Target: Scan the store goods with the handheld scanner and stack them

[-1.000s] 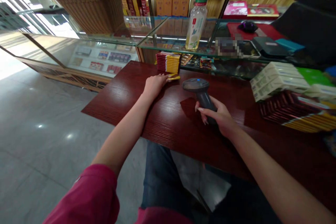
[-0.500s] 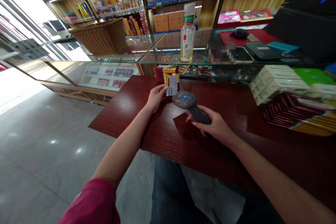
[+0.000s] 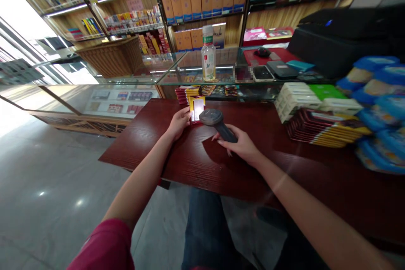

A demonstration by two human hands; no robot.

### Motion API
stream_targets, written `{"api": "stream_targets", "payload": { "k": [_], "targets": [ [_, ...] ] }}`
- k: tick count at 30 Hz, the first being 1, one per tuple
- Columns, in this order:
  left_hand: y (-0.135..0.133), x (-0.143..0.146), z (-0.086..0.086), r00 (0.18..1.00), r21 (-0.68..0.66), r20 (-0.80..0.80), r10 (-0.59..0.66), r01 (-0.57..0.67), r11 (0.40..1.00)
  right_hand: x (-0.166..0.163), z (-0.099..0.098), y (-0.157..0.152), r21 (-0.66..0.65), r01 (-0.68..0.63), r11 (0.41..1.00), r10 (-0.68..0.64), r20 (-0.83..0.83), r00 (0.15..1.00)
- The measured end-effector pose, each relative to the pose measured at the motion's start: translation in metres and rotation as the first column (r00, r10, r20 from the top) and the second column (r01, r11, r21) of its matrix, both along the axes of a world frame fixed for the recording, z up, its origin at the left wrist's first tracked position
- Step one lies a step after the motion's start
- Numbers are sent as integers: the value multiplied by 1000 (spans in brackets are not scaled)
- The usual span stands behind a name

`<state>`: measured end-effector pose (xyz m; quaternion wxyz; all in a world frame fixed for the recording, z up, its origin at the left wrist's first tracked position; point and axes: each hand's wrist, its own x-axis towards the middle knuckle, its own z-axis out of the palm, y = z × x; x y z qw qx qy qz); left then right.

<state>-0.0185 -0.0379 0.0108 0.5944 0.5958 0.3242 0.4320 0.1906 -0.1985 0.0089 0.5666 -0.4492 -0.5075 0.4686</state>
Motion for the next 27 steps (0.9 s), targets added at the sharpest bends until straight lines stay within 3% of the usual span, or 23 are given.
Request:
{"api": "stream_targets", "payload": {
  "k": [5,7,9,11,14,17,19,22,27],
  "targets": [
    [-11,12,2,991,23,-65,119,-118,993,13,-1,-31,-54,165,985,-169,-80,982],
    [-22,31,8,978,155,-123,169,-150,977,29,-3,-53,-56,253,966,-257,-88,962],
    [-39,56,18,959,355,-184,217,-141,924,48,-3,-82,-39,359,932,-361,-86,928],
    [-61,88,33,943,563,-236,236,-65,824,68,0,-113,-20,471,882,-471,-86,878],
    [-95,143,58,922,790,-326,209,145,596,95,5,-162,-4,624,782,-621,-94,778],
    [-127,199,78,879,863,-448,165,376,337,112,7,-201,-4,717,698,-712,-117,692],
    [-145,232,85,829,846,-525,194,483,227,118,7,-220,-8,742,670,-736,-144,662],
    [-166,267,85,748,798,-602,282,574,182,121,5,-238,-8,755,656,-745,-167,646],
    [-177,289,72,729,781,-624,281,591,202,122,4,-247,-16,726,687,-720,-151,678]
  ]
}}
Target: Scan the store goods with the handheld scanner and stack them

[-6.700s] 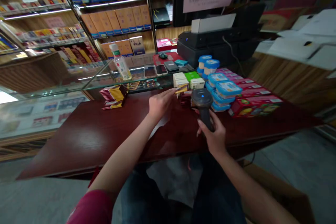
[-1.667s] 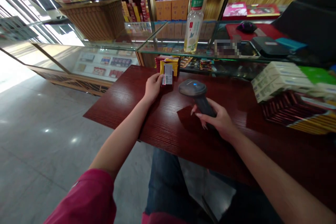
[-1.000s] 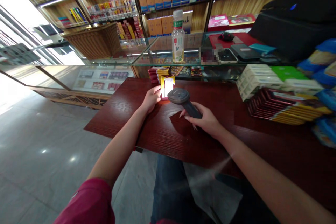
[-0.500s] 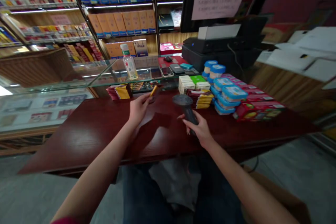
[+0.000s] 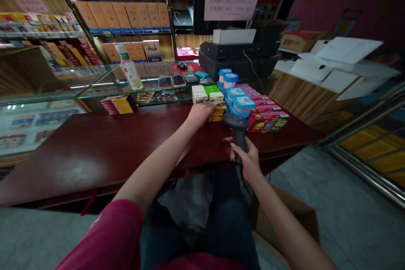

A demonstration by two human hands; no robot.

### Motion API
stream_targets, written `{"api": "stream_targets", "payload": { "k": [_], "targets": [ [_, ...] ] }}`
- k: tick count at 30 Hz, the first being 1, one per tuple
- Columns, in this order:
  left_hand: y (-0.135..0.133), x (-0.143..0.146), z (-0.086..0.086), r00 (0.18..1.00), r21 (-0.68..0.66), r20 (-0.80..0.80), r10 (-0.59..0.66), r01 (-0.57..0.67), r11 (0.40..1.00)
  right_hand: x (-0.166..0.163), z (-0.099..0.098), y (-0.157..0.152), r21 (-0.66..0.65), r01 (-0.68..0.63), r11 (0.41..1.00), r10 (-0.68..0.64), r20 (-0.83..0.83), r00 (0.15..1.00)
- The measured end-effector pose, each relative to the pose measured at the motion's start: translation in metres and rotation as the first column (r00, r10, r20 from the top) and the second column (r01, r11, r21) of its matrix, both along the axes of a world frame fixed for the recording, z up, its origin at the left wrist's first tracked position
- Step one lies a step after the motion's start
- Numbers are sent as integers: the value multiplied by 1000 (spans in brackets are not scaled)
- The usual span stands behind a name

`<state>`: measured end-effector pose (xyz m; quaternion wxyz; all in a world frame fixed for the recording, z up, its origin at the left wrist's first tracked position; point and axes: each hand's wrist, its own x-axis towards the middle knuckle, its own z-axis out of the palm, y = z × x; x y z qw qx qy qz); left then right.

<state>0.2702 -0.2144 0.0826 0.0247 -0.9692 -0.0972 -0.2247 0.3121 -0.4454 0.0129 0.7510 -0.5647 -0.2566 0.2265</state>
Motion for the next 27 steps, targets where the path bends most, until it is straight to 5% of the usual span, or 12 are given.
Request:
{"api": "stream_targets", "payload": {
  "k": [6,10,15,21,24,27],
  "targets": [
    [11,4,-10,1000,-20,-16,-4,3,1000,-7,13,17,6,-28,1000,28,-18,999],
    [35,-20,-20,997,26,71,0,-2,1000,-18,23,37,35,-153,988,156,-116,981],
    [107,-118,-46,932,39,241,269,-287,957,-34,20,76,24,-382,924,374,-269,887],
    [205,-258,-66,765,60,216,606,-630,774,-59,21,138,15,-595,803,585,-205,785],
    [236,-287,-69,706,41,219,674,-697,716,-73,24,168,-35,-690,723,669,-212,712],
    [254,-293,-70,702,14,231,674,-695,719,-84,24,194,-48,-751,659,725,-224,651]
  ]
}}
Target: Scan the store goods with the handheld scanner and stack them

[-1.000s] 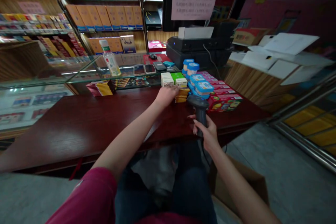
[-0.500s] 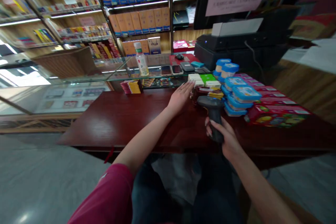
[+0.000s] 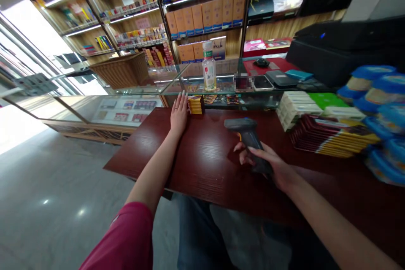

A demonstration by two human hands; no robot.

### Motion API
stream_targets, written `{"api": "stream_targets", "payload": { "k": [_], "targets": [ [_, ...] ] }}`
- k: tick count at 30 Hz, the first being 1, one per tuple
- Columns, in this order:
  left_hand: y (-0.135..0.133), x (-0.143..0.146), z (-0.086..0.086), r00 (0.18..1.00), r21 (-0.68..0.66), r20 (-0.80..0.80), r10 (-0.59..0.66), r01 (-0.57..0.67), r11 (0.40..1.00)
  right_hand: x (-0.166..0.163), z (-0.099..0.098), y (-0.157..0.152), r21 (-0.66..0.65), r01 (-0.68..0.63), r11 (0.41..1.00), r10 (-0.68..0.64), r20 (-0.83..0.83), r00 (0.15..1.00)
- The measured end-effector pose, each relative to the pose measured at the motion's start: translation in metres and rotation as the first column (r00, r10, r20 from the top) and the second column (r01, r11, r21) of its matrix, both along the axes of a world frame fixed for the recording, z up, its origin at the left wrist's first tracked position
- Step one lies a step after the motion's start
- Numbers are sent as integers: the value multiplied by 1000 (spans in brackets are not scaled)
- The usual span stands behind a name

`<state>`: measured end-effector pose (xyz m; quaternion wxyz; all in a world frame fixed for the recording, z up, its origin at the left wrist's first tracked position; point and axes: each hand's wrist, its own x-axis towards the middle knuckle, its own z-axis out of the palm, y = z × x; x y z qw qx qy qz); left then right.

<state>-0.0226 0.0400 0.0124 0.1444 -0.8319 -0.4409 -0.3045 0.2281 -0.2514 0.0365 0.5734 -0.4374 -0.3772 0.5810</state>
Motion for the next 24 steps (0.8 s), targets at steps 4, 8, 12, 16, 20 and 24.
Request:
{"api": "stream_targets", "payload": {
  "k": [4,8,12,16,20,24],
  "targets": [
    [9,-2,-1,995,10,51,-89,89,996,-5,-7,17,-33,-57,998,58,19,998],
    [10,-6,1,976,82,167,-139,127,989,-1,-10,17,-69,-65,995,69,54,996],
    [8,-8,3,944,100,285,-165,142,985,-3,-8,16,-61,-44,997,48,58,997],
    [-11,-3,10,825,23,523,-216,240,970,-7,-10,12,5,10,1000,-11,105,994],
    [-37,21,11,548,-158,832,-82,375,913,-9,-15,6,151,97,984,-130,226,966],
    [-57,49,2,396,-330,914,89,597,732,-13,-19,5,213,142,967,-208,334,919]
  ]
}}
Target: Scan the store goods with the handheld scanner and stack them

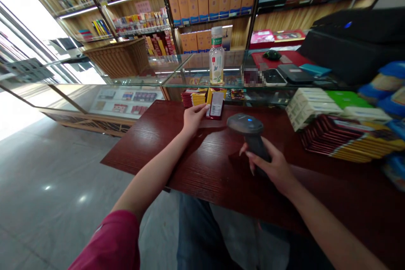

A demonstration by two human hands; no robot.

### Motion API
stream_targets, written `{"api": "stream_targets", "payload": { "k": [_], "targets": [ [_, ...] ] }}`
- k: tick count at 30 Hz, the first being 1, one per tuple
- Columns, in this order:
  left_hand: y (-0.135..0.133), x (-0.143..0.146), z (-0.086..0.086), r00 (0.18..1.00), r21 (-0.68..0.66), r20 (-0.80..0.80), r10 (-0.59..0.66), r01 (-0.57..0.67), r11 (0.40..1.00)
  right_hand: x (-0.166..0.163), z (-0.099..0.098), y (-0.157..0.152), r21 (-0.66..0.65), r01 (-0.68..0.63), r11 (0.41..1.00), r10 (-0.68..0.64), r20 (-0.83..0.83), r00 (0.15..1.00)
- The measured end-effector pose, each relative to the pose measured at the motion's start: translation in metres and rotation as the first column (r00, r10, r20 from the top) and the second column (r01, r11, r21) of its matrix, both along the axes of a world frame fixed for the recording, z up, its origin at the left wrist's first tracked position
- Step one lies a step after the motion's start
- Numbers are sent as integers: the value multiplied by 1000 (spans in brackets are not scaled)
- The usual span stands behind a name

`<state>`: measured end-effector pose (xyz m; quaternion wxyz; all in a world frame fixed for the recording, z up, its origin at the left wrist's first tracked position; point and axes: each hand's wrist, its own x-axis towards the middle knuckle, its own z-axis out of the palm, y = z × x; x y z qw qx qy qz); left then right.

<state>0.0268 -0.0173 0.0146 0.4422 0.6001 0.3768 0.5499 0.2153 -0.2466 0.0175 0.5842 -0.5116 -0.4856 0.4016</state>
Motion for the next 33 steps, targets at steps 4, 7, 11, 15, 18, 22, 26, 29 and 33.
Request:
{"api": "stream_targets", "payload": {
  "k": [4,7,11,15,18,22,26,29,33],
  "targets": [
    [-11,11,-6,995,-111,24,-93,95,989,-4,-2,2,7,47,999,-48,65,997],
    [-13,10,-5,996,-112,-3,-93,92,989,-7,0,3,-5,66,998,-66,32,997],
    [-14,9,-4,995,-100,-14,-100,98,990,-9,1,2,-18,56,998,-56,20,998],
    [-15,12,-5,992,-124,-24,-121,118,985,-8,1,1,-39,47,998,-46,31,998],
    [-15,13,-8,991,-148,-33,-129,122,981,-7,0,1,-43,33,999,-31,39,999],
    [-13,14,-13,990,-177,-61,-127,114,978,-4,-3,2,-24,25,999,-24,52,998],
    [-13,11,-10,987,-82,-102,-123,115,990,-2,-5,5,0,35,999,-35,55,998],
    [-18,5,-4,960,154,-277,-46,91,984,-1,-3,1,29,97,995,-97,3,995],
    [-35,5,3,813,441,-581,41,272,855,7,5,-28,21,222,975,-216,-150,965]
  ]
}}
